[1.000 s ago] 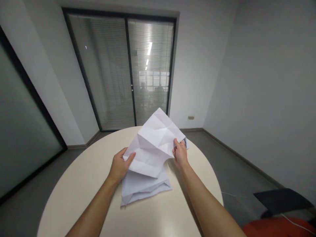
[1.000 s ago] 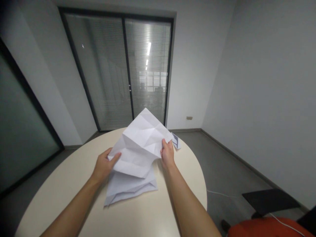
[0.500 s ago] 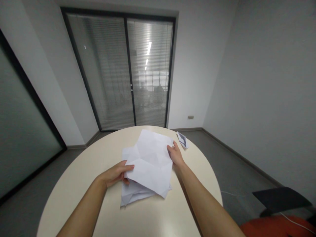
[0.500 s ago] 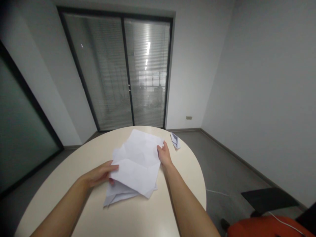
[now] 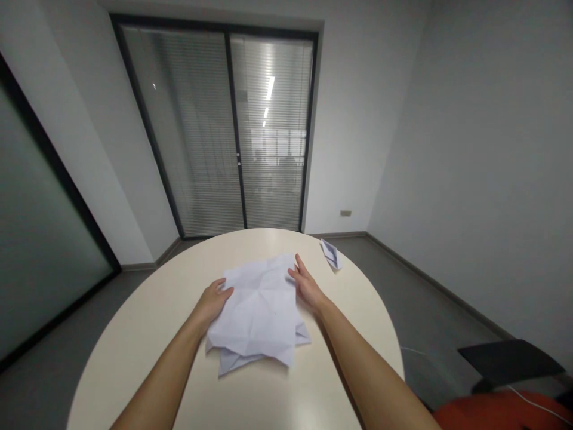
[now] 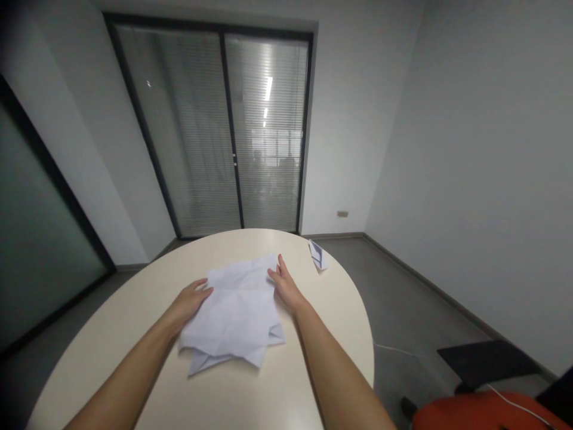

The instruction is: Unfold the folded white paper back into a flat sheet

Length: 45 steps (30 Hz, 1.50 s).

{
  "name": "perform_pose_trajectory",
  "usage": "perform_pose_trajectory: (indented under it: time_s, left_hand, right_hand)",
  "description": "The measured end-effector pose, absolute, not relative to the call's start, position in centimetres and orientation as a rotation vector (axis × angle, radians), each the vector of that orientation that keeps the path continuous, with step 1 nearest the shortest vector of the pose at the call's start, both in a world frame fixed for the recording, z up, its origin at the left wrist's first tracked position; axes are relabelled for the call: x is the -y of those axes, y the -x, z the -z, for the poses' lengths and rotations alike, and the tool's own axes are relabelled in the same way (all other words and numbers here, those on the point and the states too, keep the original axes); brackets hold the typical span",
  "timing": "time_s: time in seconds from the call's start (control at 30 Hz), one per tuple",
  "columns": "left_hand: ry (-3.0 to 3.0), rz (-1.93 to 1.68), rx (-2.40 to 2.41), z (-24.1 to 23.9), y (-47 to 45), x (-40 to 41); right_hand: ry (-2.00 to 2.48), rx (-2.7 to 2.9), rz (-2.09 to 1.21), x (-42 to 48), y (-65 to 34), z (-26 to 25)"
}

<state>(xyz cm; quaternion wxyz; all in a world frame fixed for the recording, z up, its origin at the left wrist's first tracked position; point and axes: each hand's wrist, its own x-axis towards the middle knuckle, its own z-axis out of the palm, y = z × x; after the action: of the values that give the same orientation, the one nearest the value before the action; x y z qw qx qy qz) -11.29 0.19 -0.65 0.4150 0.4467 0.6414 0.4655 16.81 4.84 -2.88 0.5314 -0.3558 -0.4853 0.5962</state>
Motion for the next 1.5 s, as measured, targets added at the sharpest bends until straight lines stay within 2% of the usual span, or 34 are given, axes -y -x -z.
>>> perform_pose_trajectory:
  time_s: [0.2, 0.37, 0.47, 0.6, 0.73, 0.83, 0.97, 1.2, 1.5]
  left_hand:
    - [-1.478, -1.227, -1.811, 0.5, 12.5, -0.8]
    - [-1.526, -1.075, -1.811, 1.2, 12.1, -0.9]
    - [-1.519, -0.975, -1.743, 1.4, 12.1, -0.9]
    - [-1.619, -0.908, -1.852, 0.7, 12.3, -0.7]
    - [-1.645, -0.808, -2.08, -0.2, 12.2, 0.0]
    - [-1.649, -0.856, -2.128, -0.5, 12.0, 0.4]
    - [-1.652, -0.915, -2.078, -0.5, 12.1, 0.3]
    - [-1.691, -1.13, -1.999, -0.6, 11.0, 0.5]
    - [-1.638, -1.336, -1.78, -1.0, 8.2, 1.4]
  right_hand:
    - [0.963, 1.271, -1.376, -4.0, -16.8, 3.0]
    - [1.038, 1.297, -1.207, -5.2, -17.0, 3.7]
    - [1.092, 1.383, -0.883, -6.2, -18.0, 4.0]
    - [1.376, 1.549, -0.25, -6.7, -20.5, 3.7]
    - [1.715, 1.404, 0.017, -6.9, -23.0, 3.8]
    - [1.838, 1.268, -0.029, -7.2, -24.5, 4.6]
    - [1.791, 1.227, -0.152, -7.5, -25.4, 5.0]
    - [1.384, 1.191, -0.401, -6.6, -22.9, 2.9]
    - [0.962, 1.623, -0.757, -3.2, -15.1, 2.1]
